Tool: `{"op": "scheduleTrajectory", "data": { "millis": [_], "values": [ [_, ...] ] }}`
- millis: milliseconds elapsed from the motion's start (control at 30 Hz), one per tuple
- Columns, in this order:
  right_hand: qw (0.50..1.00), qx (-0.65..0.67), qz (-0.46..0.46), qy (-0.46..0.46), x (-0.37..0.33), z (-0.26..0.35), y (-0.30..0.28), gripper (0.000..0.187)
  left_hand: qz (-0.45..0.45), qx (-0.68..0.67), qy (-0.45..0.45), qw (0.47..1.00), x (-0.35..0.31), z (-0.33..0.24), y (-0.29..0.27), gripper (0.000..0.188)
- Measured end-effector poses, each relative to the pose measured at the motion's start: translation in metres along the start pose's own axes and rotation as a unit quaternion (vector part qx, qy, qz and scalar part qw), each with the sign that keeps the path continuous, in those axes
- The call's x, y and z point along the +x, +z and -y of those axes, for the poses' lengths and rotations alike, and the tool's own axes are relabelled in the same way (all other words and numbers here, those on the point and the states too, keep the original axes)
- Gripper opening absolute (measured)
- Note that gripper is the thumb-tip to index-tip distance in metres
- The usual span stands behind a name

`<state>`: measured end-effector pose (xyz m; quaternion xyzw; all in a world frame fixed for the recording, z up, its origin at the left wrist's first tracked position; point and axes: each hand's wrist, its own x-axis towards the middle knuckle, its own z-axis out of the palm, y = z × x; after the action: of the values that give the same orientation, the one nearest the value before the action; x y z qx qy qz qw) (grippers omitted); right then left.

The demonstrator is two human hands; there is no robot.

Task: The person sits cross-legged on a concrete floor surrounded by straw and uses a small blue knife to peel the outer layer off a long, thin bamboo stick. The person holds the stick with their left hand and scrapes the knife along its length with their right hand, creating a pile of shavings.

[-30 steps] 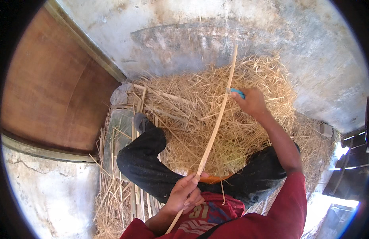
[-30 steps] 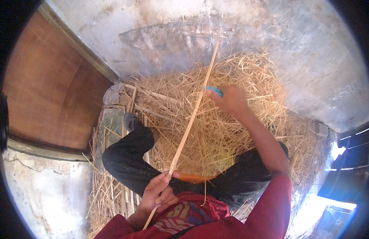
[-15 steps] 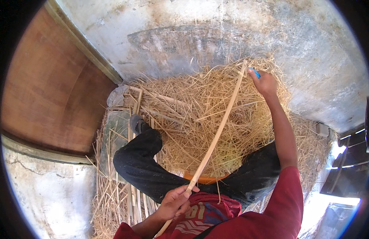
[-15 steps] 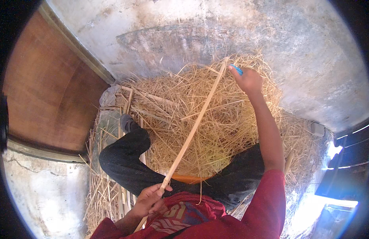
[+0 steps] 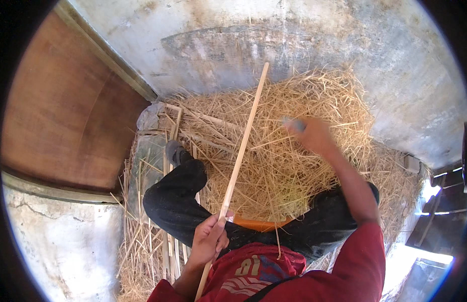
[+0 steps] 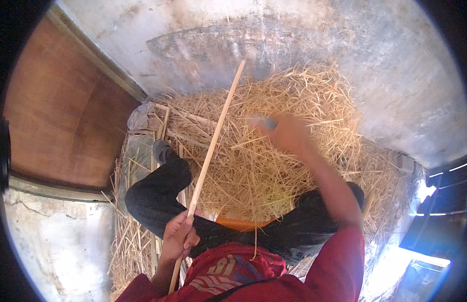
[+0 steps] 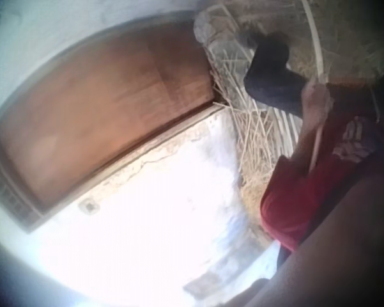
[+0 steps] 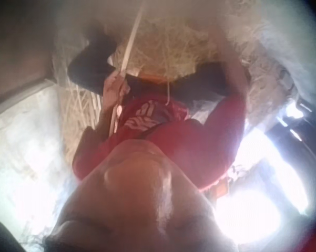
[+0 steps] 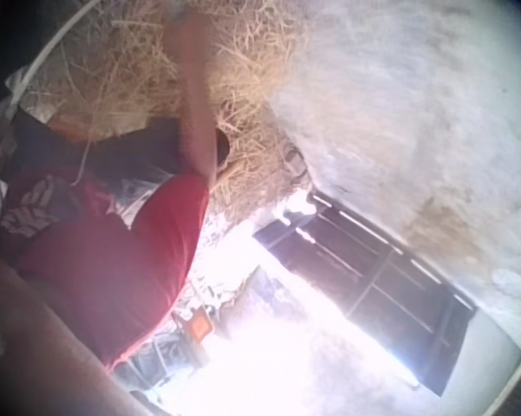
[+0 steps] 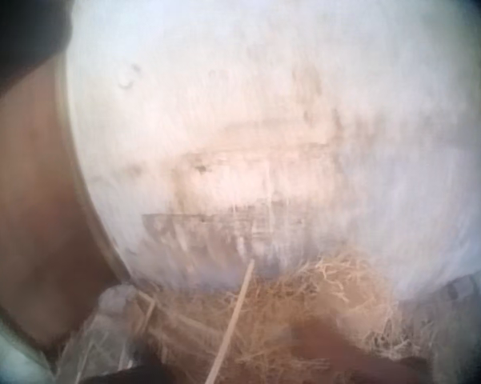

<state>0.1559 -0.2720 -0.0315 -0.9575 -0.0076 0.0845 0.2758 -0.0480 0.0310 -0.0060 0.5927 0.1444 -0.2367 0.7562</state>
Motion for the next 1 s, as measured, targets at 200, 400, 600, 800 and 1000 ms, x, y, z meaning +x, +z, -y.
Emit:
{"op": "scheduleTrajectory", "data": {
  "millis": [200, 400, 600, 800, 1000],
  "values": [
    [0.961, -0.038, 0.014, -0.275, -0.066, 0.045, 0.036, 0.063, 0.073, -0.037, 0.009, 0.997, 0.007, -0.017, 0.02, 0.033],
    [0.971, -0.021, -0.038, -0.235, -0.049, 0.032, 0.032, 0.068, 0.109, -0.072, -0.011, 0.991, 0.003, -0.02, 0.033, 0.032],
    [0.955, -0.076, -0.101, -0.27, -0.04, 0.03, 0.028, 0.068, 0.129, -0.117, -0.015, 0.985, -0.004, -0.019, 0.03, 0.031],
    [0.988, -0.053, -0.123, -0.074, -0.003, -0.002, -0.005, 0.065, 0.12, -0.069, -0.055, 0.989, -0.01, -0.019, 0.039, 0.03],
    [0.958, -0.04, -0.069, -0.276, -0.058, 0.034, 0.036, 0.059, 0.12, -0.077, -0.036, 0.989, -0.012, -0.019, 0.03, 0.029]
  ]
}}
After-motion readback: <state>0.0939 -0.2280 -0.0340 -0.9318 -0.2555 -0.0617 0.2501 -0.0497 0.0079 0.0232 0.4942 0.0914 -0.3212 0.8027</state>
